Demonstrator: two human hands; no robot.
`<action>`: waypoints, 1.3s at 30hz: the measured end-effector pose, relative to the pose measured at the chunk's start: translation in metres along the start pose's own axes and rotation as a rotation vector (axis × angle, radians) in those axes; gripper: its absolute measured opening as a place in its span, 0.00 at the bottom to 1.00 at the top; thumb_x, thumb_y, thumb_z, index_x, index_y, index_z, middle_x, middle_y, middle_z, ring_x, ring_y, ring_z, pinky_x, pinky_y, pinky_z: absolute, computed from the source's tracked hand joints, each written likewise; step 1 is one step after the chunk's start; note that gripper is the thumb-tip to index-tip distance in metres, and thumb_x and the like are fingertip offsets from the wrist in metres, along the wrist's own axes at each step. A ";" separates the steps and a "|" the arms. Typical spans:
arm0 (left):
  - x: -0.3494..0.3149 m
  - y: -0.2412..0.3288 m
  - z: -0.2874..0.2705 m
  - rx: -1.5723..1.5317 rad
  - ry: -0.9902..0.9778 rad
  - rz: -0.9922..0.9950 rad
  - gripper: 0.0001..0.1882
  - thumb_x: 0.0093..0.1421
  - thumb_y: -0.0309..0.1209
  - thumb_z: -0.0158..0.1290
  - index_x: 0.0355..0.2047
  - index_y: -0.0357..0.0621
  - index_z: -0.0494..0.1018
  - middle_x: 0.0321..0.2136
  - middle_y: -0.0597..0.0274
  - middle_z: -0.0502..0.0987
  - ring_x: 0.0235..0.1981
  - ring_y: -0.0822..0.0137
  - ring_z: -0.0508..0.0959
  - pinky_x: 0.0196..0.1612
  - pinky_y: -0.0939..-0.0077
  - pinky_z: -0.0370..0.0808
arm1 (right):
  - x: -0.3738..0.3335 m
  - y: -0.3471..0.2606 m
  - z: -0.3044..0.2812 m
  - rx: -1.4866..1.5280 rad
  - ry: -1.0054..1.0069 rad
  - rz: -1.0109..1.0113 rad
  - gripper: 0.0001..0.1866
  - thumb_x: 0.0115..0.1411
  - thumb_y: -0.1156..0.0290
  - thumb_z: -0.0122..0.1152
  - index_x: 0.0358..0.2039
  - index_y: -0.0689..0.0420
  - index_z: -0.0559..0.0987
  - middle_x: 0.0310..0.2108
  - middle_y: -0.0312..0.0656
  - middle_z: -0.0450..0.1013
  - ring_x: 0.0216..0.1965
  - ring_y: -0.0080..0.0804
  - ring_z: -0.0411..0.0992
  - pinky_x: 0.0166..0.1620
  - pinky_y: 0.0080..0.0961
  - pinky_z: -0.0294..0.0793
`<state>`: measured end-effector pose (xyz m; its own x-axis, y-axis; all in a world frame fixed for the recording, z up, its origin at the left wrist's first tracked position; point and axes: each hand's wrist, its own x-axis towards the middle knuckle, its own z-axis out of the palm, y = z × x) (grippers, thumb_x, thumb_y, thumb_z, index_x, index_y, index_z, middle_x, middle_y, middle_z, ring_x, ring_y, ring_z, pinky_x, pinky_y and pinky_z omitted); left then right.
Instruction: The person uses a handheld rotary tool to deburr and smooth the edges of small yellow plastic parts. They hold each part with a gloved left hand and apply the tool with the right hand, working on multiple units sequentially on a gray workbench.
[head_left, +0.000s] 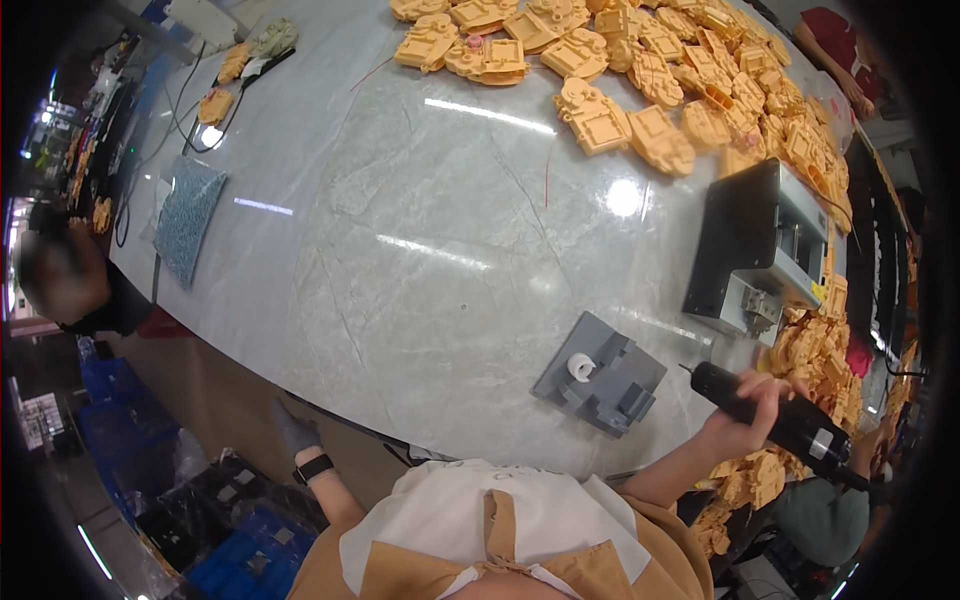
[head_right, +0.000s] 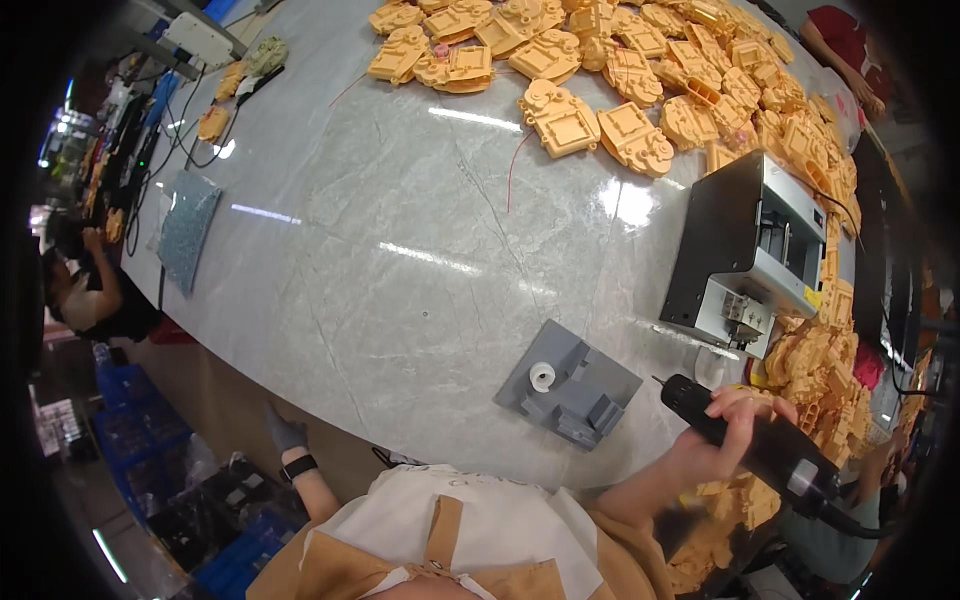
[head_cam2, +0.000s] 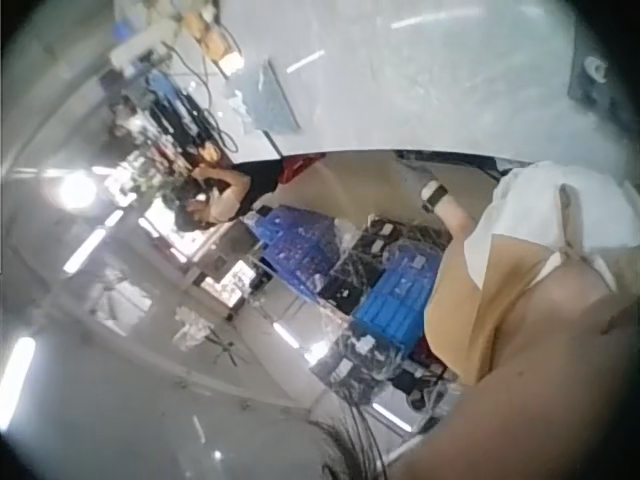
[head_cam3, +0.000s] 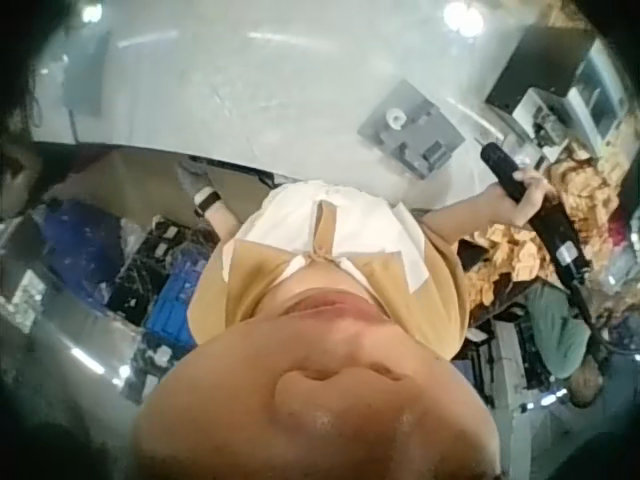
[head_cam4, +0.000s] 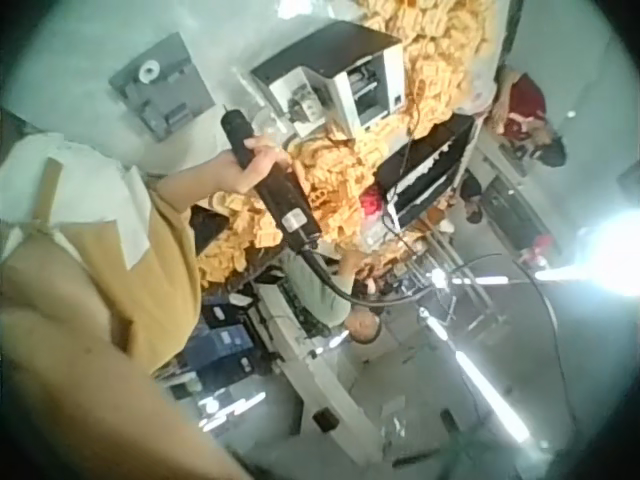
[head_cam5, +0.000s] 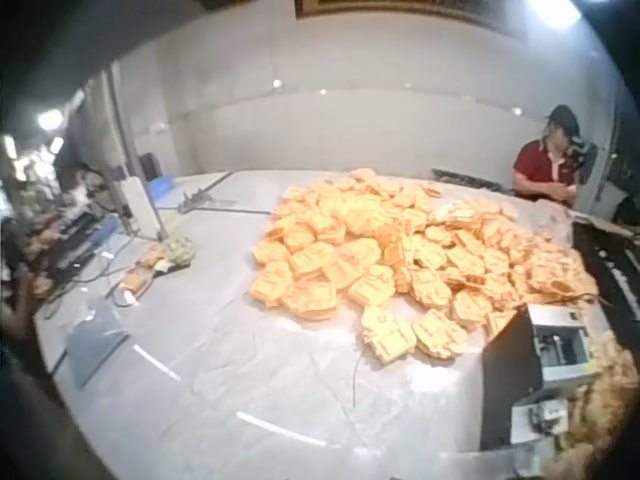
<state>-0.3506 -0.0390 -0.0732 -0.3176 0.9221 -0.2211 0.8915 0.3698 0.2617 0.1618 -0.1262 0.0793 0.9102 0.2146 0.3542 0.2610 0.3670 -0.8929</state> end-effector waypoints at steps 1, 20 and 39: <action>0.011 0.035 -0.014 -0.010 0.076 0.124 0.23 0.56 0.34 0.46 0.51 0.38 0.60 0.46 0.48 0.67 0.45 0.57 0.70 0.45 0.62 0.69 | -0.001 -0.005 -0.007 0.085 -0.005 0.017 0.24 0.48 0.76 0.48 0.48 0.63 0.58 0.16 0.36 0.58 0.18 0.24 0.60 0.33 0.25 0.63; 0.130 0.429 -0.018 -0.397 -0.029 1.014 0.26 0.49 0.35 0.50 0.50 0.47 0.63 0.45 0.51 0.70 0.44 0.55 0.72 0.44 0.68 0.70 | -0.004 -0.026 -0.079 -0.095 0.313 -0.170 0.20 0.49 0.77 0.49 0.45 0.61 0.60 0.16 0.35 0.59 0.18 0.23 0.60 0.29 0.21 0.60; -0.095 0.395 -0.003 -0.007 -0.534 1.895 0.23 0.53 0.31 0.43 0.51 0.46 0.64 0.52 0.46 0.62 0.53 0.46 0.60 0.55 0.55 0.57 | -0.023 -0.015 -0.043 -0.048 0.177 0.056 0.20 0.48 0.79 0.49 0.44 0.63 0.63 0.17 0.39 0.62 0.16 0.27 0.61 0.29 0.29 0.65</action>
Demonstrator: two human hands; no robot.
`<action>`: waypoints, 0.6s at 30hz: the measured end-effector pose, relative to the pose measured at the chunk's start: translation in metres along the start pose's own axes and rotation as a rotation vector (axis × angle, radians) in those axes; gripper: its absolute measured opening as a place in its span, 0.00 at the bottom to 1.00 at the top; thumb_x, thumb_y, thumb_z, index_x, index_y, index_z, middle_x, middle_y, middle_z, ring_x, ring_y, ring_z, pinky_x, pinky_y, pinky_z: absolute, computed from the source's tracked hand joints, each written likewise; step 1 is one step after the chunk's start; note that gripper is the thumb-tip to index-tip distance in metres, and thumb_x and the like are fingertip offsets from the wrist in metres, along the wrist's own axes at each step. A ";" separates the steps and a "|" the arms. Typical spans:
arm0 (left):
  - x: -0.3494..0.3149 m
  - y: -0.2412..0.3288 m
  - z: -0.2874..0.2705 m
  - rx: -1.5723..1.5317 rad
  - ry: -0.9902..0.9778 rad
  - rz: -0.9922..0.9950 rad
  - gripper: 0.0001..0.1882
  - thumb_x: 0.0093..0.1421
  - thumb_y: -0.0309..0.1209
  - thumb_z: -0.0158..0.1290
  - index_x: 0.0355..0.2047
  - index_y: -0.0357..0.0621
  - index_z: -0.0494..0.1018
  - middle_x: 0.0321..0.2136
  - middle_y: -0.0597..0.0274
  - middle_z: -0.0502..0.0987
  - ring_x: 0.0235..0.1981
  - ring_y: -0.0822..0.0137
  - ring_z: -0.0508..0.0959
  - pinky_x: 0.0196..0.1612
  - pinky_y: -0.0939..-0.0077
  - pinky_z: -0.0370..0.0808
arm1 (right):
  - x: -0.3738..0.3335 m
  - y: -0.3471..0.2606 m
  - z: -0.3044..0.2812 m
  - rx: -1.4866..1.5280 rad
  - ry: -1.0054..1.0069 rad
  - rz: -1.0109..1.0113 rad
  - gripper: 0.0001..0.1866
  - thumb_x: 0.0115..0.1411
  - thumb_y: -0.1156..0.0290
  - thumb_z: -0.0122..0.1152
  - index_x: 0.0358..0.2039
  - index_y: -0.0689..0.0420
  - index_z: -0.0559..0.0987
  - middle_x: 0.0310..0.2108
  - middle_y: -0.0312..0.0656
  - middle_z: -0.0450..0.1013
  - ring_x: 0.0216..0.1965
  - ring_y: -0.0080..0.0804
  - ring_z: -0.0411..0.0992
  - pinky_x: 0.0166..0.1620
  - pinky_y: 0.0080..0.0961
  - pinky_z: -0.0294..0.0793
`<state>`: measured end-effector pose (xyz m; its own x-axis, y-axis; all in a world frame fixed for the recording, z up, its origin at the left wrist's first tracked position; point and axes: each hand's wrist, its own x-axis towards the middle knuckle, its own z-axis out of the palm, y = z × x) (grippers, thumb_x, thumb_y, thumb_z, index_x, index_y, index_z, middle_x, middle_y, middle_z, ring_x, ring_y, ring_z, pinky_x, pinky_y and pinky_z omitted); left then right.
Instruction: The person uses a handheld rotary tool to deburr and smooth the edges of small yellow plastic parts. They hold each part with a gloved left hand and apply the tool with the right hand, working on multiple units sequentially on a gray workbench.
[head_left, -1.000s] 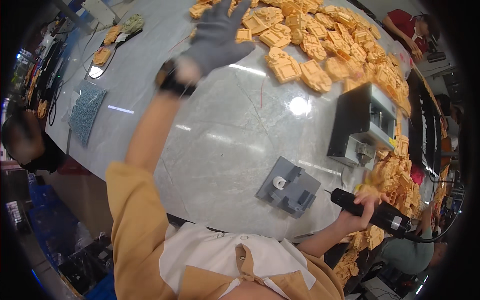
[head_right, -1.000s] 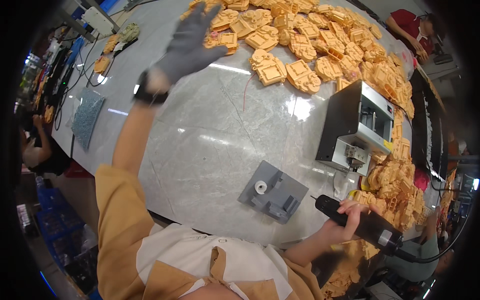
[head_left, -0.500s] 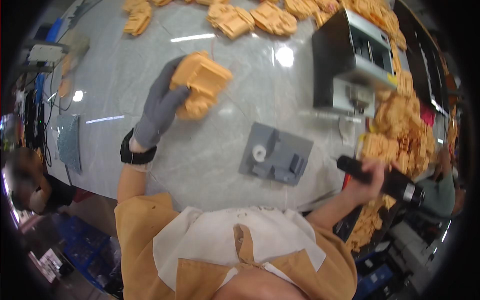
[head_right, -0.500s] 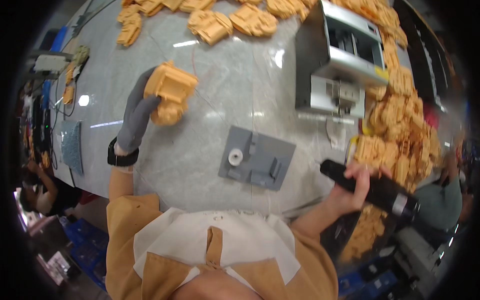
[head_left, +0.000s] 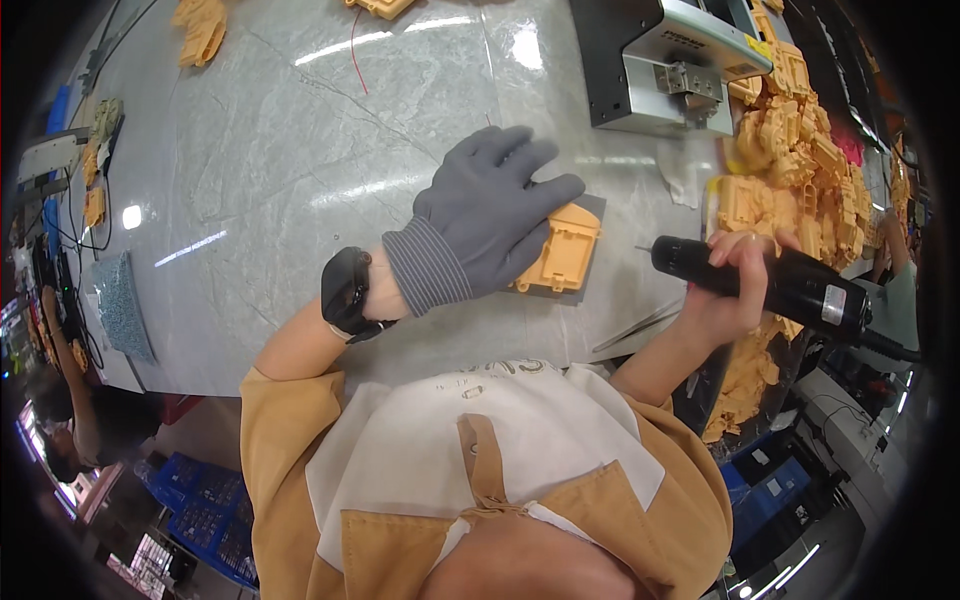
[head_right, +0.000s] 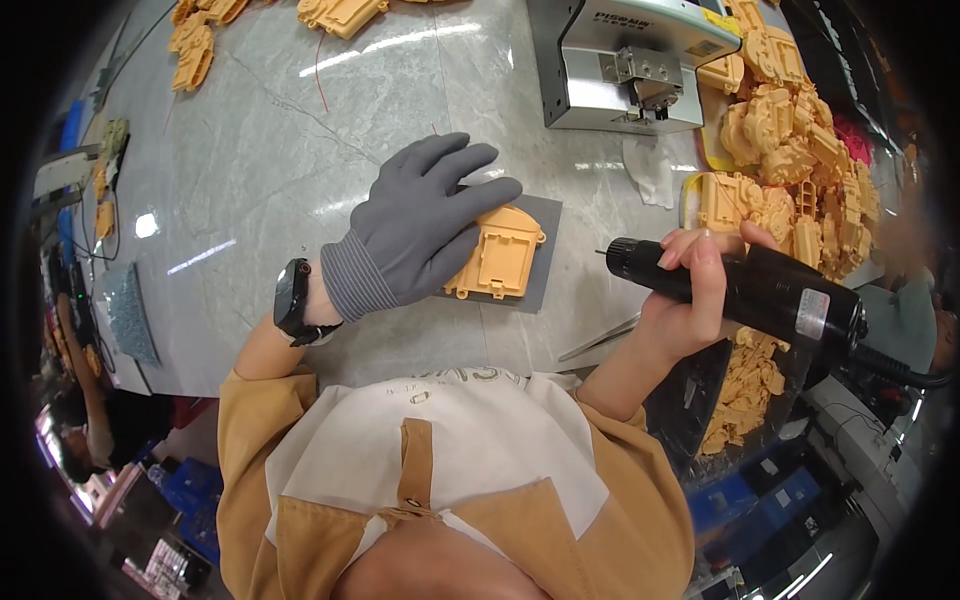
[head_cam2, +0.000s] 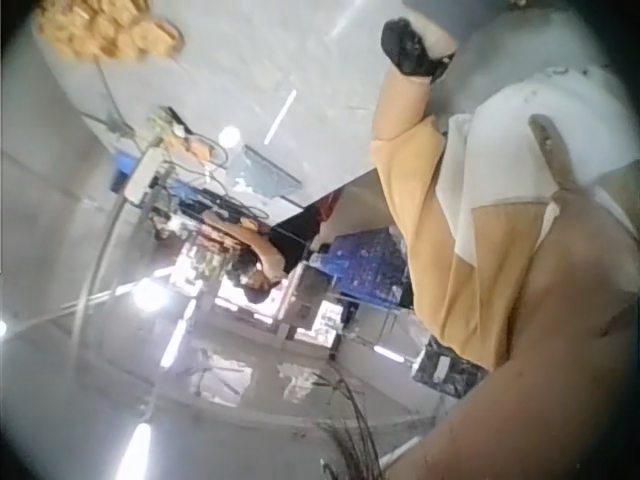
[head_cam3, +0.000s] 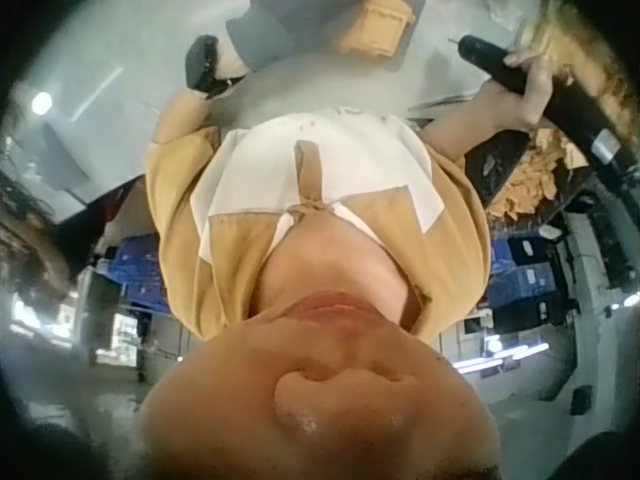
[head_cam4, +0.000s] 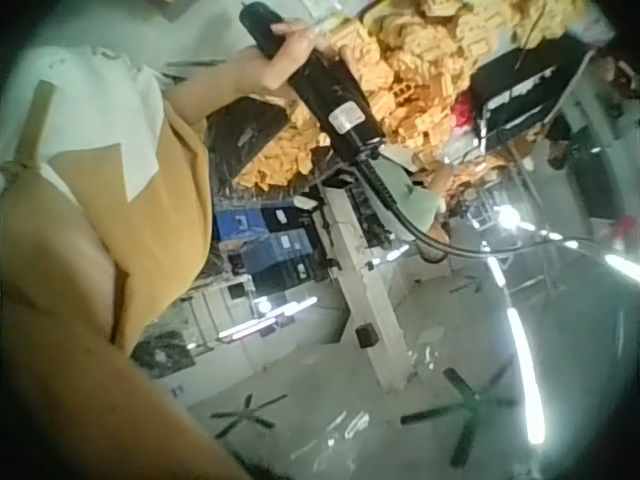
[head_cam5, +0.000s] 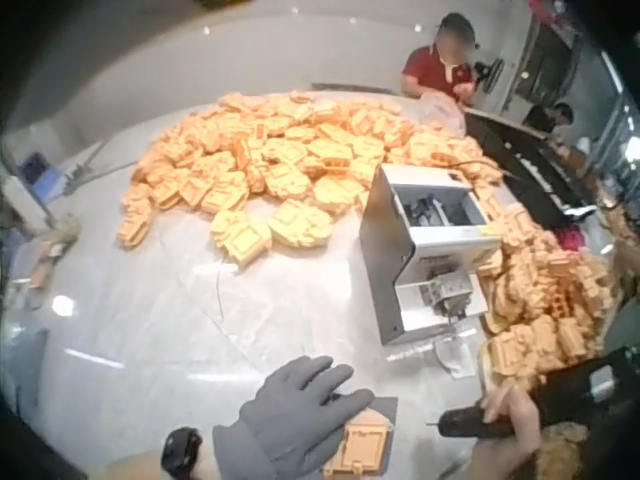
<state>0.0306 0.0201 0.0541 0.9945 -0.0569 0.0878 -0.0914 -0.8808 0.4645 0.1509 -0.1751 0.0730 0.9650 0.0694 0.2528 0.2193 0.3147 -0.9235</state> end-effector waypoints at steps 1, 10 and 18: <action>-0.001 0.002 -0.001 -0.056 0.063 0.005 0.24 0.53 0.31 0.43 0.52 0.46 0.64 0.52 0.45 0.61 0.53 0.46 0.60 0.55 0.55 0.56 | 0.000 0.000 -0.001 0.016 -0.013 -0.005 0.21 0.48 0.79 0.49 0.45 0.63 0.63 0.17 0.39 0.62 0.16 0.27 0.61 0.29 0.29 0.65; 0.006 0.027 0.009 -0.030 0.004 -0.037 0.43 0.37 0.45 0.63 0.53 0.41 0.59 0.47 0.47 0.64 0.51 0.50 0.64 0.57 0.56 0.58 | 0.030 -0.010 0.003 0.141 -0.145 -0.174 0.22 0.48 0.79 0.49 0.46 0.61 0.62 0.16 0.38 0.61 0.16 0.27 0.62 0.29 0.29 0.65; -0.011 0.023 0.009 -0.090 0.036 -0.092 0.46 0.37 0.37 0.64 0.55 0.38 0.54 0.52 0.43 0.59 0.55 0.47 0.60 0.56 0.59 0.62 | 0.098 -0.022 0.054 0.173 -0.239 -0.341 0.17 0.44 0.85 0.56 0.38 0.67 0.66 0.15 0.41 0.66 0.13 0.28 0.65 0.24 0.26 0.69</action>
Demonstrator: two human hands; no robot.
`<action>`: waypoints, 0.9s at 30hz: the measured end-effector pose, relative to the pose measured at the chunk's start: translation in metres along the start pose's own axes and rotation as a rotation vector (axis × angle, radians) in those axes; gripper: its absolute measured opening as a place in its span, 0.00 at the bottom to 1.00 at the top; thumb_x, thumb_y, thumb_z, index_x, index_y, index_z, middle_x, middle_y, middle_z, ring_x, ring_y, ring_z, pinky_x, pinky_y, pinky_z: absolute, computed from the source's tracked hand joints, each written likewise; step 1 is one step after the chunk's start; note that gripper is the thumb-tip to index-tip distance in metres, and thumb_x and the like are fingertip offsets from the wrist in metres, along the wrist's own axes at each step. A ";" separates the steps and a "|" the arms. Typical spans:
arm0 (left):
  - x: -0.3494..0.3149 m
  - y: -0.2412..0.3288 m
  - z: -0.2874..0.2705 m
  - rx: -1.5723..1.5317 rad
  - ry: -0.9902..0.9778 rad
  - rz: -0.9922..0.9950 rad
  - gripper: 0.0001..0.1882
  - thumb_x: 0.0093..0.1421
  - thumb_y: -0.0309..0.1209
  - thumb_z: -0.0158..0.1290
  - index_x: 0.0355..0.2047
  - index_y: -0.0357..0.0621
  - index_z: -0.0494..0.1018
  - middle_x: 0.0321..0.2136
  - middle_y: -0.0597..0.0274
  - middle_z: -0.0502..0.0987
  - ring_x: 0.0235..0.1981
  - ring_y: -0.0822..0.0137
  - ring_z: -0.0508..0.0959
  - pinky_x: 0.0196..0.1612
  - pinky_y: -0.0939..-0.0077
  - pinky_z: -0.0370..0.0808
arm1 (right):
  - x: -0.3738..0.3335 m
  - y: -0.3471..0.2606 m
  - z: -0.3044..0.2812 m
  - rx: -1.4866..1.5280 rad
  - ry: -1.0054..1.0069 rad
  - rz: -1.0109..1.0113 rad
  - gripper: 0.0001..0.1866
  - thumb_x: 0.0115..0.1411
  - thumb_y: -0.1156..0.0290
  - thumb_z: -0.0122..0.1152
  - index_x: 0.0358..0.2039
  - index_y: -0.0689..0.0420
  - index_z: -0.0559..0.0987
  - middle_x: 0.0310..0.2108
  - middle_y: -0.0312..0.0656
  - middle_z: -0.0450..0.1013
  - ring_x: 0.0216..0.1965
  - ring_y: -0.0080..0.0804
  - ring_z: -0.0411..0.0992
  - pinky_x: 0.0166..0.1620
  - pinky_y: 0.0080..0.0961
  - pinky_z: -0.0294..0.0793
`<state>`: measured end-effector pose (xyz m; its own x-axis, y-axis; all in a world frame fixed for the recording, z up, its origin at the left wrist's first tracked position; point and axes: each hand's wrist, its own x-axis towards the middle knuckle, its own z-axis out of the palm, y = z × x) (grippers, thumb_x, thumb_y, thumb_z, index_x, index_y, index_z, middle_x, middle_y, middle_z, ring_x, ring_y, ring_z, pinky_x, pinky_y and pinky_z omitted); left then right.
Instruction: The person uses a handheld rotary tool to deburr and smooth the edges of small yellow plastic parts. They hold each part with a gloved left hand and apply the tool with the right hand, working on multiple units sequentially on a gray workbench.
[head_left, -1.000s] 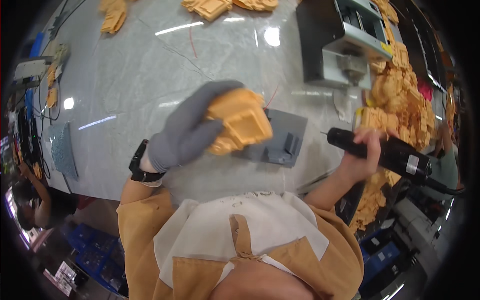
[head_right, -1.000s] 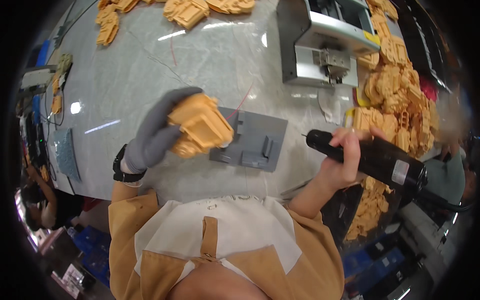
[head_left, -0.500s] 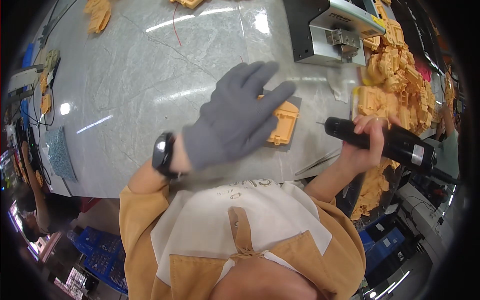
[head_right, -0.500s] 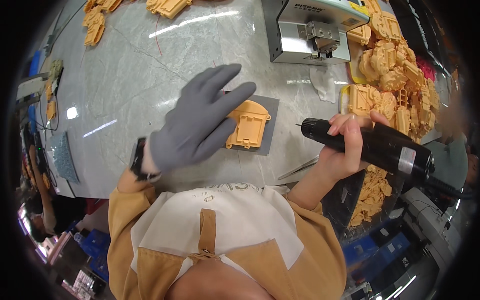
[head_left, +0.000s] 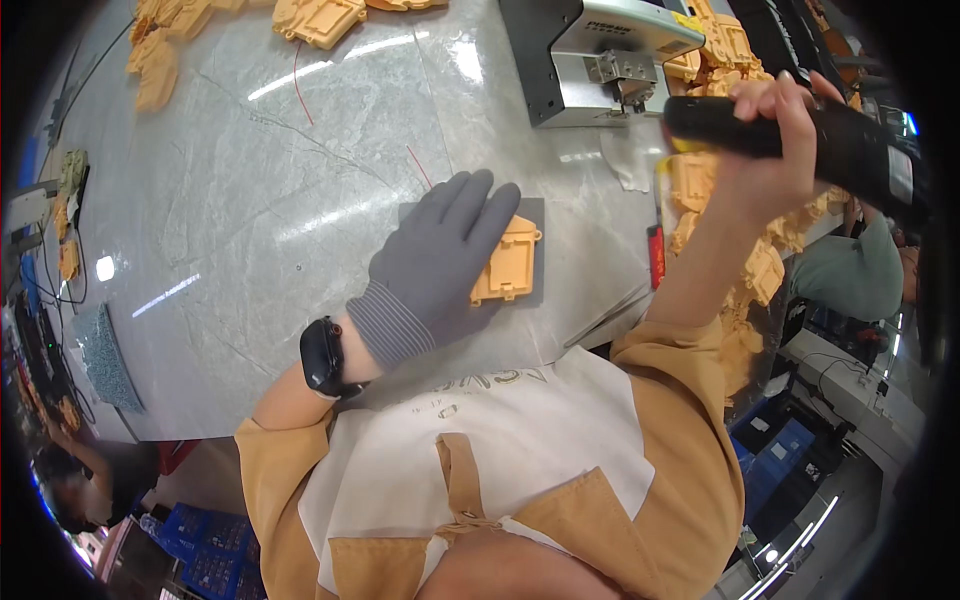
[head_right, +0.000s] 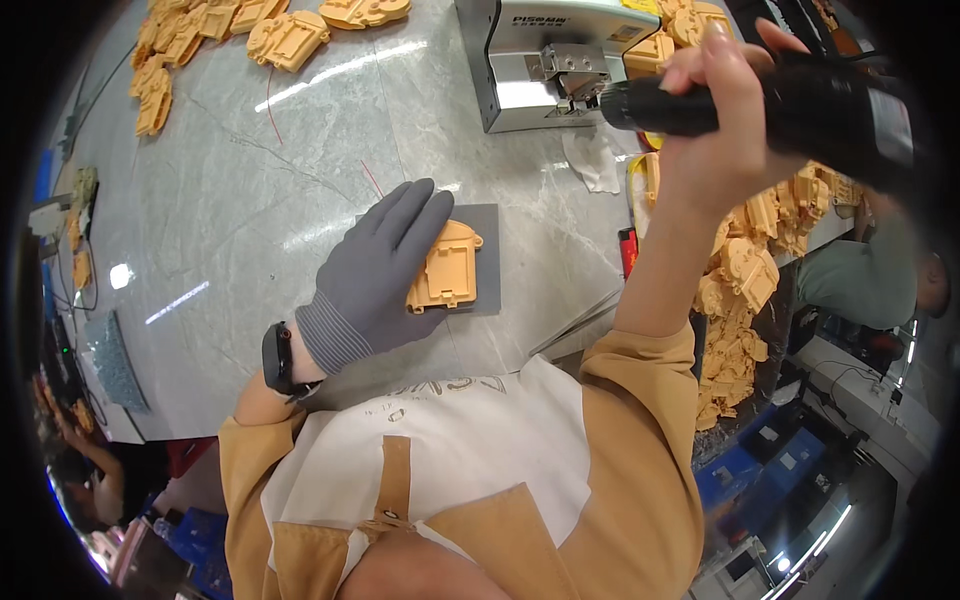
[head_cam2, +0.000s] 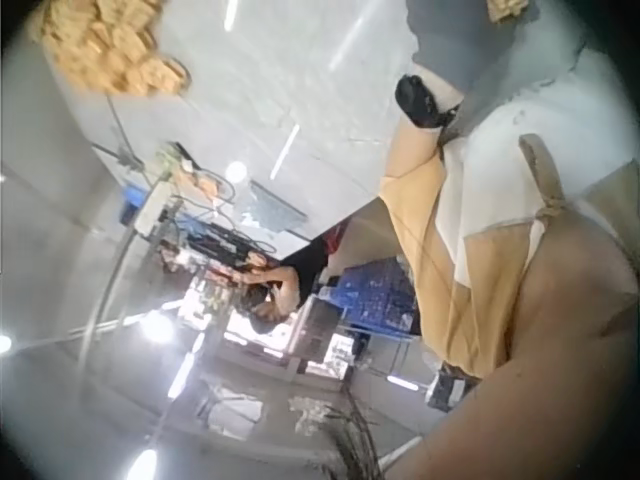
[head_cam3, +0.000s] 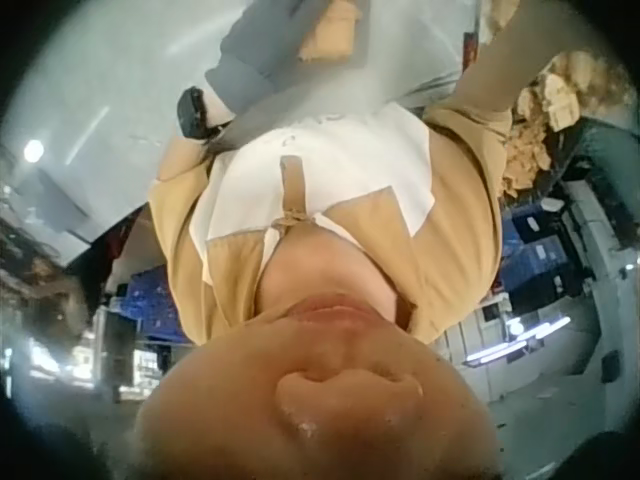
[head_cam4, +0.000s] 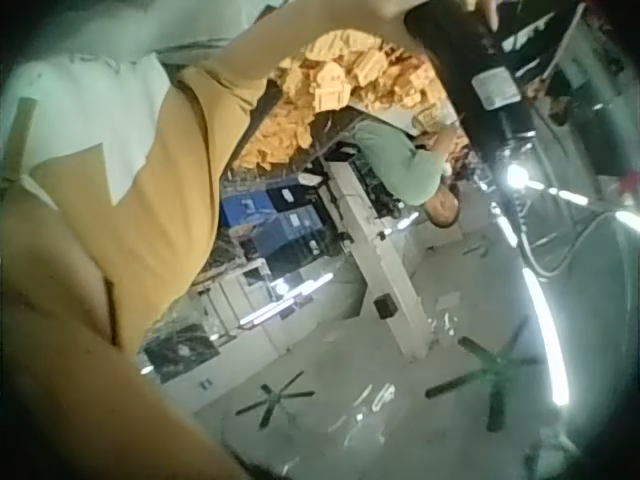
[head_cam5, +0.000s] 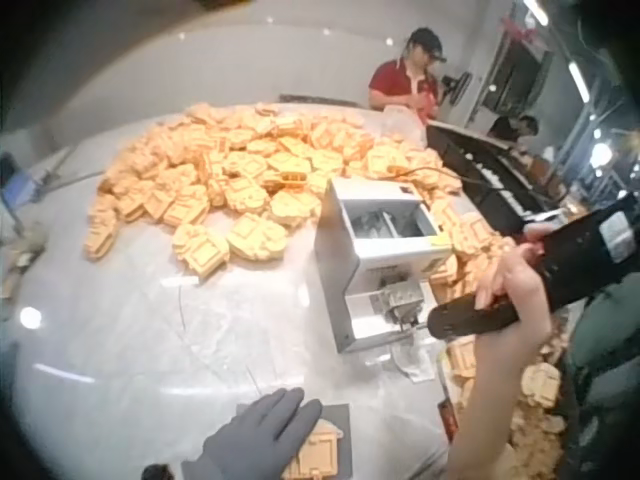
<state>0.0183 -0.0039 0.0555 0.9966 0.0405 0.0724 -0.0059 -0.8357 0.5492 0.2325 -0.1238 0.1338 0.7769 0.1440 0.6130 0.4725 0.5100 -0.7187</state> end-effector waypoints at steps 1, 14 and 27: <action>-0.001 -0.002 0.000 -0.024 -0.004 -0.016 0.46 0.37 0.37 0.64 0.56 0.38 0.53 0.52 0.43 0.59 0.56 0.47 0.59 0.56 0.59 0.62 | 0.002 0.003 0.003 0.001 -0.031 0.002 0.16 0.44 0.85 0.56 0.37 0.67 0.67 0.15 0.41 0.66 0.13 0.27 0.65 0.23 0.25 0.68; 0.017 -0.007 -0.012 0.110 0.121 -0.005 0.41 0.38 0.44 0.62 0.52 0.42 0.61 0.52 0.48 0.62 0.54 0.49 0.63 0.60 0.50 0.49 | 0.014 0.019 0.018 -0.118 -0.108 0.027 0.17 0.45 0.84 0.56 0.38 0.70 0.66 0.15 0.44 0.65 0.15 0.29 0.65 0.25 0.28 0.67; -0.011 -0.040 0.019 -0.138 0.347 -0.071 0.43 0.32 0.38 0.67 0.51 0.50 0.63 0.51 0.41 0.61 0.44 0.48 0.71 0.47 0.61 0.69 | 0.010 0.034 0.020 -0.230 -0.182 0.132 0.17 0.44 0.86 0.55 0.37 0.69 0.66 0.15 0.42 0.65 0.15 0.28 0.65 0.24 0.26 0.67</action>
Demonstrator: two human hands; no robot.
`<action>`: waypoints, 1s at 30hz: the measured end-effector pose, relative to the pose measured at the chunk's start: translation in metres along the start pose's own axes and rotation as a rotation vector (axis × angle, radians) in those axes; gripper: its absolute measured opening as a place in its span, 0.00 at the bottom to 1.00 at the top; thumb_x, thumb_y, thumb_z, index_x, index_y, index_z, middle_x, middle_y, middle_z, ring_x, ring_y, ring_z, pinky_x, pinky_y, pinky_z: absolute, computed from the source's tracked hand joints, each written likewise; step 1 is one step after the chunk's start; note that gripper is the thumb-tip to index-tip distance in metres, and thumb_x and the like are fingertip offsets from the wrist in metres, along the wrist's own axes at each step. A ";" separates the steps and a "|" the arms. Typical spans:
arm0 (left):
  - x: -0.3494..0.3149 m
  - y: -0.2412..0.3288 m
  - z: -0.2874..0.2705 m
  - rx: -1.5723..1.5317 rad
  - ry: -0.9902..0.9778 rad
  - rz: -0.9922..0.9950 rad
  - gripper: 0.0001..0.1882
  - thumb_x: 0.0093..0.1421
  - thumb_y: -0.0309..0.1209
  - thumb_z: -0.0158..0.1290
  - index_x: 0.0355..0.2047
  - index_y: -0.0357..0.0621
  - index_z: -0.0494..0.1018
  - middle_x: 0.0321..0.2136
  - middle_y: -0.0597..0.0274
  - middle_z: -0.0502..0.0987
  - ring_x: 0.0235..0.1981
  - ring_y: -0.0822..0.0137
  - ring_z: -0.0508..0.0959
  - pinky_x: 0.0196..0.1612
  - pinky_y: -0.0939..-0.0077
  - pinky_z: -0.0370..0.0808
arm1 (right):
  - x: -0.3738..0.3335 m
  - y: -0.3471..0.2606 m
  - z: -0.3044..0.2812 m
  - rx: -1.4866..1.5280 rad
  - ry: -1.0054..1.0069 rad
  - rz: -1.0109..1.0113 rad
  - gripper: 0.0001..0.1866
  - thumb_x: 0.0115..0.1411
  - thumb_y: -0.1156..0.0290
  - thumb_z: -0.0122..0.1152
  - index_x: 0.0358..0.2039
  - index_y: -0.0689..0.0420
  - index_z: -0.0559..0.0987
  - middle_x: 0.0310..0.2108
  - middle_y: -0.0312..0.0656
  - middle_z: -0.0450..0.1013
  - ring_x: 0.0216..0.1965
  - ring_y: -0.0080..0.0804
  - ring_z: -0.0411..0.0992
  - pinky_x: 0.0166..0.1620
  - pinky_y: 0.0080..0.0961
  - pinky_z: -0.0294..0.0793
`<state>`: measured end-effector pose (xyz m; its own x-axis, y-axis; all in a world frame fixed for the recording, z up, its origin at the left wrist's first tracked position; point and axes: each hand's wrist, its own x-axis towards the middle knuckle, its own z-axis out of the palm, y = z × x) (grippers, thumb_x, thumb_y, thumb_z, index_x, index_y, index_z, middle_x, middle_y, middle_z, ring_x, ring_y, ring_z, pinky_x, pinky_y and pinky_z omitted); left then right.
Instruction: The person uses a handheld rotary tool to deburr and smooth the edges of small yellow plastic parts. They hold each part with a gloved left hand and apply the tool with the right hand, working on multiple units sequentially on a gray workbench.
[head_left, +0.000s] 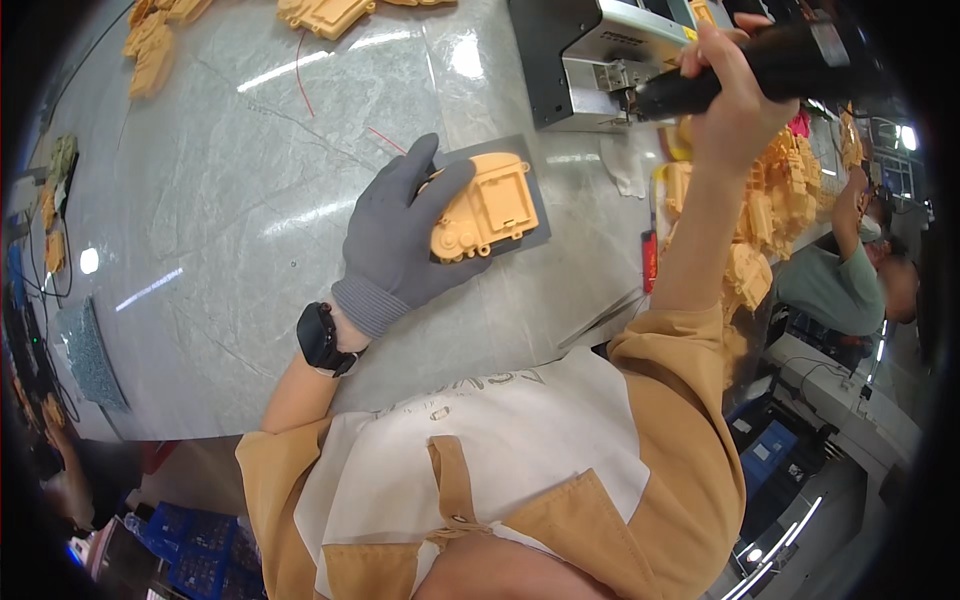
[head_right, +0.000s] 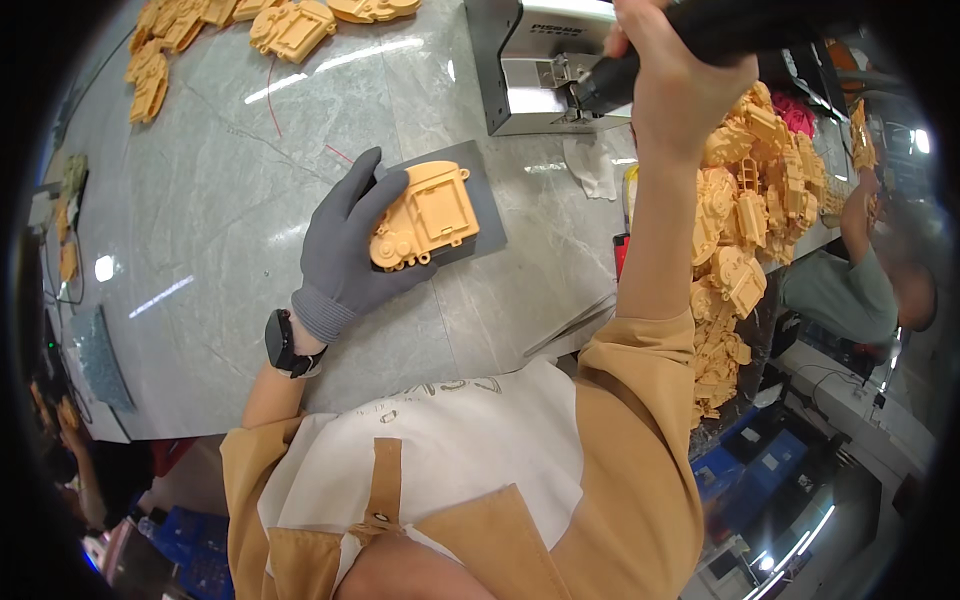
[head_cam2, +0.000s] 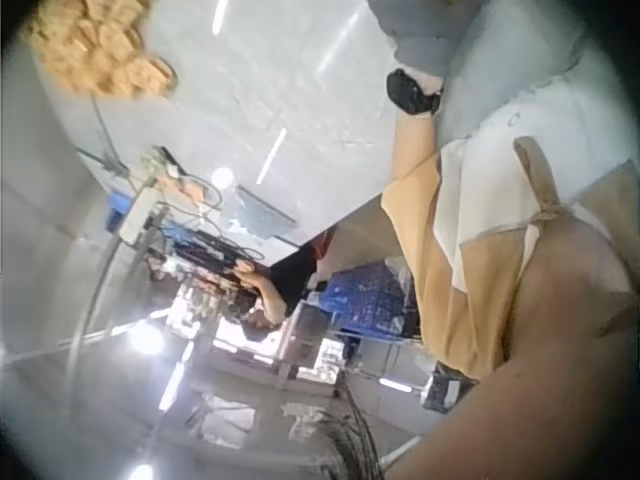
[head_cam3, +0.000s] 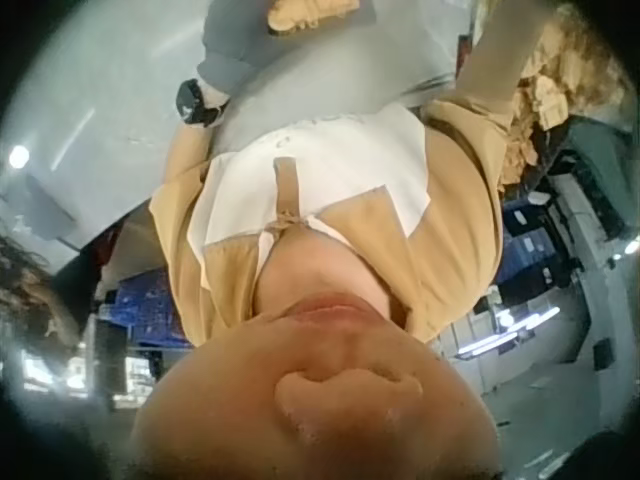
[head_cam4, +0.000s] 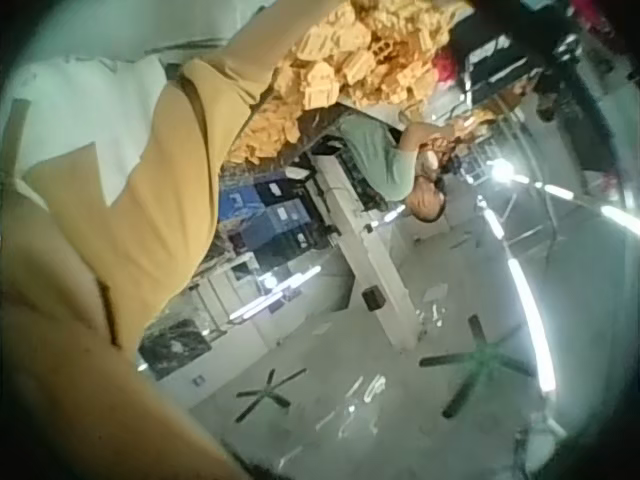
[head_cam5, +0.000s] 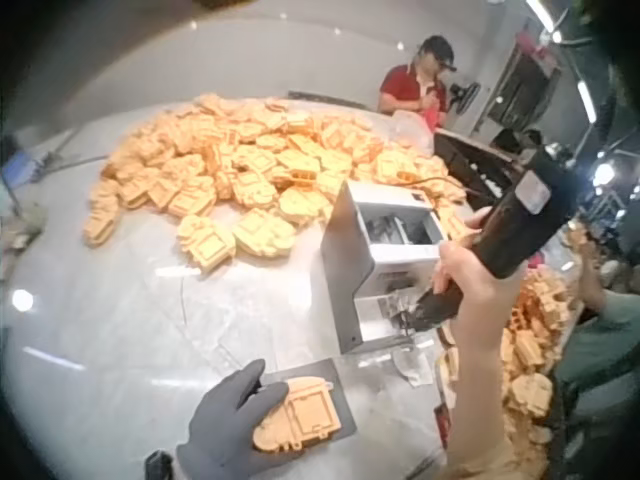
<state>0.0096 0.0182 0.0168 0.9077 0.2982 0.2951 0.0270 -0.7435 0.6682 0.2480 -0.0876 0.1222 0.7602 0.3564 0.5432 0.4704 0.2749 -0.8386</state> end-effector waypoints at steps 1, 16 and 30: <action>0.000 0.001 0.000 0.022 -0.009 -0.009 0.43 0.32 0.39 0.67 0.52 0.51 0.62 0.51 0.42 0.62 0.43 0.48 0.71 0.46 0.61 0.69 | -0.007 -0.002 -0.002 -0.075 -0.033 0.039 0.18 0.44 0.86 0.55 0.37 0.68 0.66 0.15 0.41 0.65 0.15 0.28 0.65 0.25 0.26 0.67; -0.010 -0.011 0.003 -0.051 0.035 0.016 0.43 0.33 0.41 0.66 0.52 0.53 0.61 0.52 0.47 0.62 0.46 0.50 0.69 0.48 0.61 0.67 | -0.089 -0.069 0.014 0.469 -0.292 0.091 0.24 0.48 0.80 0.43 0.48 0.61 0.57 0.17 0.39 0.59 0.15 0.29 0.61 0.26 0.31 0.66; -0.018 -0.014 0.007 -0.094 0.083 0.044 0.42 0.33 0.37 0.66 0.52 0.52 0.61 0.52 0.47 0.62 0.51 0.48 0.66 0.53 0.59 0.64 | -0.008 -0.033 -0.008 0.117 0.139 -0.127 0.16 0.44 0.87 0.53 0.36 0.67 0.66 0.13 0.42 0.63 0.12 0.28 0.62 0.20 0.24 0.66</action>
<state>-0.0038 0.0187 -0.0026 0.8694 0.3176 0.3785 -0.0549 -0.6991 0.7129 0.2298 -0.1068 0.1453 0.7563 0.1879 0.6266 0.5173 0.4145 -0.7487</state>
